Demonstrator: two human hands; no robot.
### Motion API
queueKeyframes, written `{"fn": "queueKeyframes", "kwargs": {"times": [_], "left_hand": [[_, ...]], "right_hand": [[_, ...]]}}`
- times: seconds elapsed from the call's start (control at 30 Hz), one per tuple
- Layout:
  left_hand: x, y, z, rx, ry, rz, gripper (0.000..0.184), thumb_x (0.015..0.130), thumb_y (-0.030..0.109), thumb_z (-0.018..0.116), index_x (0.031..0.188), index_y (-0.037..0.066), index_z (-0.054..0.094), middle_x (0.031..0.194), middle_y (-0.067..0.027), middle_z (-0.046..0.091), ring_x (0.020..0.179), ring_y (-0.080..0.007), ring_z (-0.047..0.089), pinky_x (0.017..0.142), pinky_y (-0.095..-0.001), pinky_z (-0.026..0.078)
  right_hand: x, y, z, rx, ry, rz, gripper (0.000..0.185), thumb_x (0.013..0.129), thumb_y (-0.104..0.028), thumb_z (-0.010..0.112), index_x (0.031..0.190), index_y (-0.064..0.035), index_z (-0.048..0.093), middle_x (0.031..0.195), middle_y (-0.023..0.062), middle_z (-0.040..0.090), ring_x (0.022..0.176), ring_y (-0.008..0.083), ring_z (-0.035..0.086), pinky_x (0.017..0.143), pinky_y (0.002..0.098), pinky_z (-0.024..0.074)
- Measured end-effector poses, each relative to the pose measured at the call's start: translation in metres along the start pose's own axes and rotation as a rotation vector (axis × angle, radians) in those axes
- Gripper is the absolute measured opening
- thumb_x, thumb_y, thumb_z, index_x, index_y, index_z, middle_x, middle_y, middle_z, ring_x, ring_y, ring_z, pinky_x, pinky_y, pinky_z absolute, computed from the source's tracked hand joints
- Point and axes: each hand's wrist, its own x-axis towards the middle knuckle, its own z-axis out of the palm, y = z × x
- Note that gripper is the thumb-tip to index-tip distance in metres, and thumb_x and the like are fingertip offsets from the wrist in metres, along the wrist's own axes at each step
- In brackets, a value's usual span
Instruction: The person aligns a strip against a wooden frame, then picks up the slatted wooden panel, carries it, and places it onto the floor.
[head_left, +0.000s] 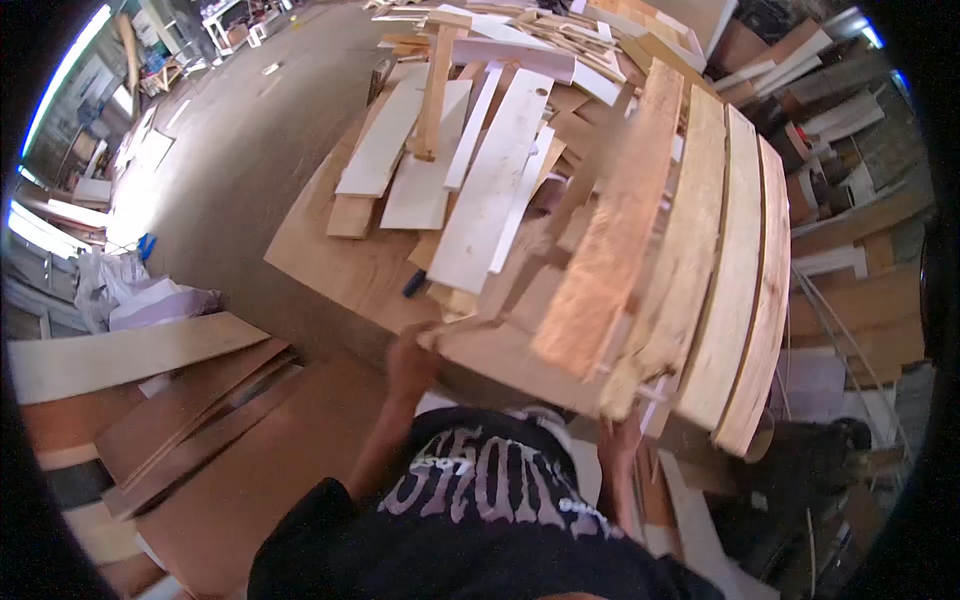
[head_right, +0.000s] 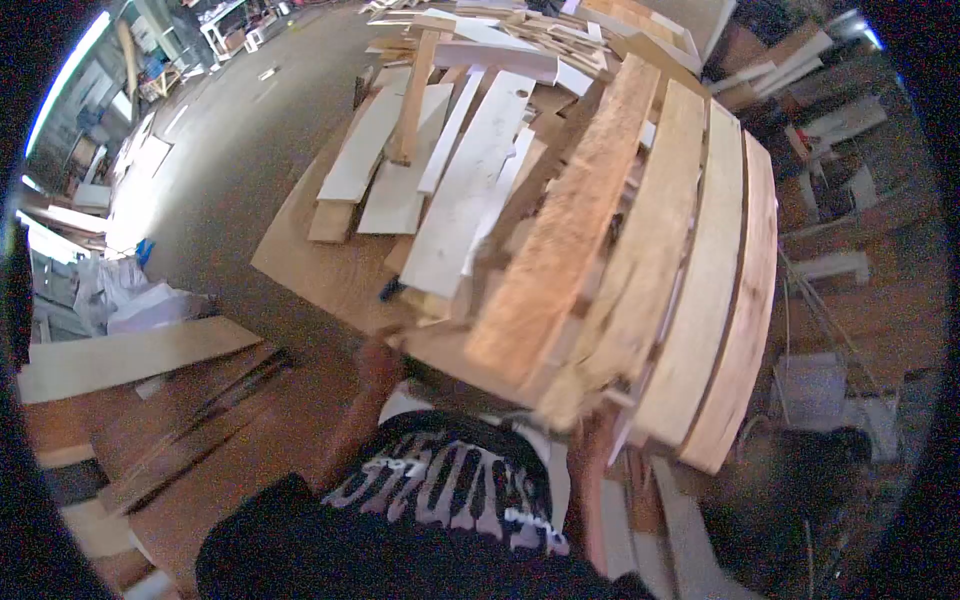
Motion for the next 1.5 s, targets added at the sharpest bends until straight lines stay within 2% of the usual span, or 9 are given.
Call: {"fn": "queueKeyframes", "kwargs": {"times": [0.13, 0.27, 0.4, 0.5, 0.7, 1.07, 1.2, 1.33, 1.5], "left_hand": [[-0.036, -0.154, -0.068, 0.003, 0.166, -0.323, 0.023, 0.085, 0.014, 0.063, 0.106, 0.005, 0.066, 0.097, -0.0168, 0.068, 0.094, -0.0319, 0.065, 0.083, -0.0424, 0.050], [-0.081, -0.260, -0.074, -0.062, 0.185, -0.535, 0.024, 0.085, 0.014, 0.063, 0.107, 0.005, 0.066, 0.098, -0.0169, 0.068, 0.095, -0.0318, 0.065, 0.084, -0.0422, 0.050], [-0.096, -0.304, -0.063, -0.092, 0.124, -0.630, 0.025, 0.086, 0.014, 0.063, 0.109, 0.005, 0.065, 0.100, -0.0170, 0.068, 0.096, -0.0318, 0.065, 0.085, -0.0420, 0.050], [-0.098, -0.313, -0.051, -0.101, 0.114, -0.665, 0.026, 0.086, 0.014, 0.062, 0.110, 0.005, 0.065, 0.100, -0.0171, 0.068, 0.097, -0.0317, 0.065, 0.086, -0.0418, 0.049], [-0.111, -0.301, -0.045, -0.101, 0.086, -0.652, 0.027, 0.087, 0.013, 0.062, 0.112, 0.004, 0.064, 0.102, -0.0173, 0.068, 0.099, -0.0316, 0.064, 0.087, -0.0415, 0.049], [-0.106, -0.291, -0.041, -0.055, 0.006, -0.647, 0.030, 0.088, 0.013, 0.061, 0.116, 0.004, 0.063, 0.105, -0.0176, 0.068, 0.102, -0.0314, 0.064, 0.089, -0.0408, 0.049], [-0.039, -0.259, -0.055, -0.054, 0.070, -0.413, 0.031, 0.088, 0.013, 0.061, 0.118, 0.004, 0.062, 0.106, -0.0177, 0.068, 0.103, -0.0313, 0.063, 0.090, -0.0406, 0.048], [0.078, -0.155, -0.069, -0.048, 0.135, 0.288, 0.035, 0.091, 0.013, 0.059, 0.125, 0.002, 0.057, 0.107, -0.0150, 0.068, 0.100, -0.0280, 0.065, 0.088, -0.0355, 0.049], [0.151, -0.077, -0.049, -0.489, -0.221, 0.241, 0.027, 0.098, 0.014, 0.053, 0.119, -0.002, 0.059, 0.101, -0.0114, 0.069, 0.093, -0.0159, 0.066, 0.082, -0.0283, 0.050]], "right_hand": [[0.032, -0.118, 0.083, 0.136, -0.032, -0.352, 0.061, 0.083, -0.023, 0.073, 0.133, -0.0011, 0.045, 0.121, 0.0170, 0.058, 0.102, 0.0300, 0.063, 0.085, 0.0392, 0.0522], [0.059, -0.170, 0.133, 0.264, -0.135, -0.314, 0.059, 0.083, -0.019, 0.072, 0.133, -0.0010, 0.045, 0.123, 0.0179, 0.058, 0.101, 0.0278, 0.064, 0.082, 0.0368, 0.0525], [0.057, -0.204, 0.151, 0.282, -0.264, -0.589, 0.050, 0.083, -0.015, 0.069, 0.128, -0.0025, 0.050, 0.118, 0.0157, 0.061, 0.093, 0.0233, 0.066, 0.080, 0.0342, 0.0526], [0.066, -0.230, 0.161, 0.206, -0.259, -0.716, 0.049, 0.083, -0.015, 0.067, 0.128, -0.0032, 0.050, 0.114, 0.0168, 0.060, 0.100, 0.0286, 0.063, 0.085, 0.0389, 0.0506], [0.076, -0.228, 0.177, 0.257, -0.235, -0.628, 0.051, 0.083, -0.016, 0.067, 0.128, -0.0030, 0.049, 0.117, 0.0181, 0.058, 0.103, 0.0318, 0.061, 0.089, 0.0430, 0.0484], [0.080, -0.202, 0.175, 0.451, -0.181, -0.505, 0.051, 0.083, -0.016, 0.069, 0.129, -0.0033, 0.050, 0.118, 0.0178, 0.058, 0.099, 0.0281, 0.064, 0.080, 0.0378, 0.0527], [0.092, -0.229, 0.176, 0.415, -0.169, -0.483, 0.050, 0.082, -0.014, 0.070, 0.128, -0.0035, 0.051, 0.118, 0.0172, 0.059, 0.098, 0.0285, 0.064, 0.079, 0.0378, 0.0529], [0.103, -0.243, 0.191, 0.327, -0.043, -0.479, 0.054, 0.079, -0.012, 0.071, 0.127, -0.0031, 0.049, 0.120, 0.0197, 0.055, 0.110, 0.0345, 0.057, 0.093, 0.0430, 0.0470], [0.121, -0.260, 0.219, 0.138, 0.151, -0.451, 0.057, 0.076, -0.010, 0.070, 0.128, -0.0026, 0.046, 0.125, 0.0221, 0.050, 0.118, 0.0384, 0.050, 0.101, 0.0448, 0.0416]]}}
